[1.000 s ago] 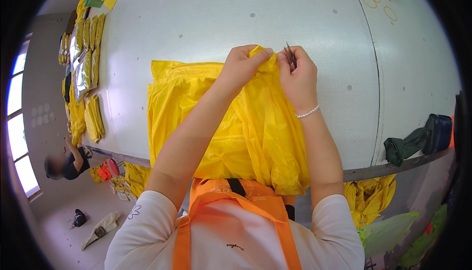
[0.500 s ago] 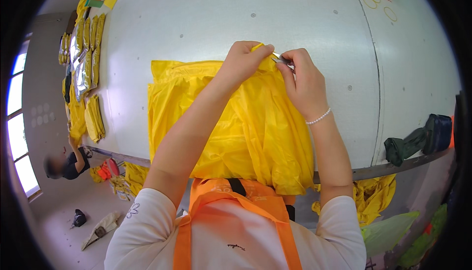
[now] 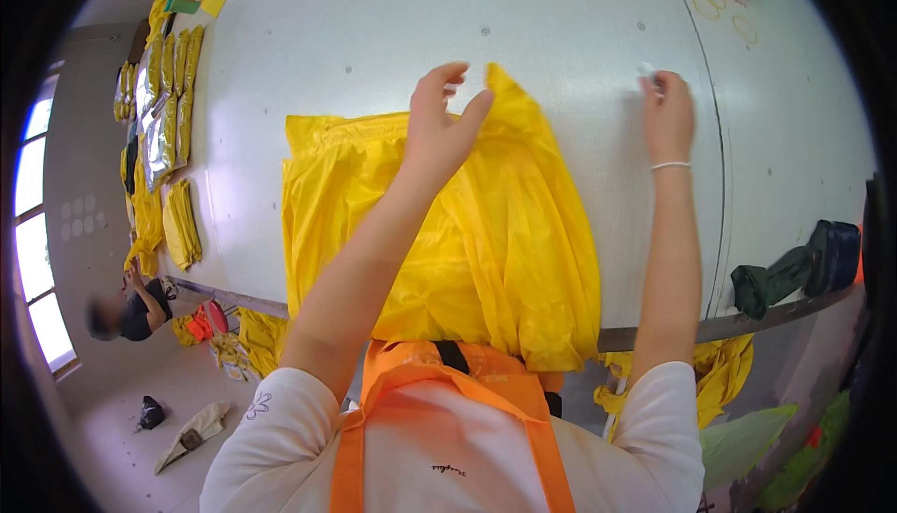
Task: The person folds a yellow raincoat on a table, smoothing the fabric and aligning the edges. They use scissors to snip small threads and then fold the coat into a compact rectangle before placing it aside.
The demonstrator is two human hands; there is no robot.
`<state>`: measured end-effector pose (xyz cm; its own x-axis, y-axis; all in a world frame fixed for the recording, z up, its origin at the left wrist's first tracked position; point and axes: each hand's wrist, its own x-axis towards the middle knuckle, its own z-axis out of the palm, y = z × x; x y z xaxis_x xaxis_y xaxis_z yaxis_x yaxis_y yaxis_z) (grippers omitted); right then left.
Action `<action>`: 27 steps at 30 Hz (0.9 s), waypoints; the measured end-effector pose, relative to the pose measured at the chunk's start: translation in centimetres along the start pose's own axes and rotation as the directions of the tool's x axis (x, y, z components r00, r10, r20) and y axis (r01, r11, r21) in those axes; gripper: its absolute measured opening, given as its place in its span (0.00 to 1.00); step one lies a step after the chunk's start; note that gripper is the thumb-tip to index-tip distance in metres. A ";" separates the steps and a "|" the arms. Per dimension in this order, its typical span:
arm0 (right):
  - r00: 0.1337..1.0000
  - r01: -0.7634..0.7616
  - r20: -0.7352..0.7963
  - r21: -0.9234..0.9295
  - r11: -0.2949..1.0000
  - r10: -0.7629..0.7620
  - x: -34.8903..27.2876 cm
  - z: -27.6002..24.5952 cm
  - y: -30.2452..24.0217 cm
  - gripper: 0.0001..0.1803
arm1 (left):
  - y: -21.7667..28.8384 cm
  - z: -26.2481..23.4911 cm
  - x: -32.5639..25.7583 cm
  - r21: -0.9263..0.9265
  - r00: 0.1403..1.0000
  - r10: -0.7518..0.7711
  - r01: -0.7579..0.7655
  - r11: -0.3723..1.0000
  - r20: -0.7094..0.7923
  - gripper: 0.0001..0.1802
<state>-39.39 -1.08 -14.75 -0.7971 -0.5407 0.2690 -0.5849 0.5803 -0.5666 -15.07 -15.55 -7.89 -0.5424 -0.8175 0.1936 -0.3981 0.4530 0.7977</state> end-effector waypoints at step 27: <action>0.888 -0.459 0.382 0.703 0.543 0.257 -15.1 2.4 -3.1 0.20 | -2.5 -7.6 -16.0 -0.291 0.892 -0.418 0.451 0.844 0.170 0.31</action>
<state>-25.24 3.82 -18.95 -0.8008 -0.5630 -0.2042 0.1546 0.1350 -0.9787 0.21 -6.34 -8.68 -0.4435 -0.8583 -0.2583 -0.3651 -0.0902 0.9266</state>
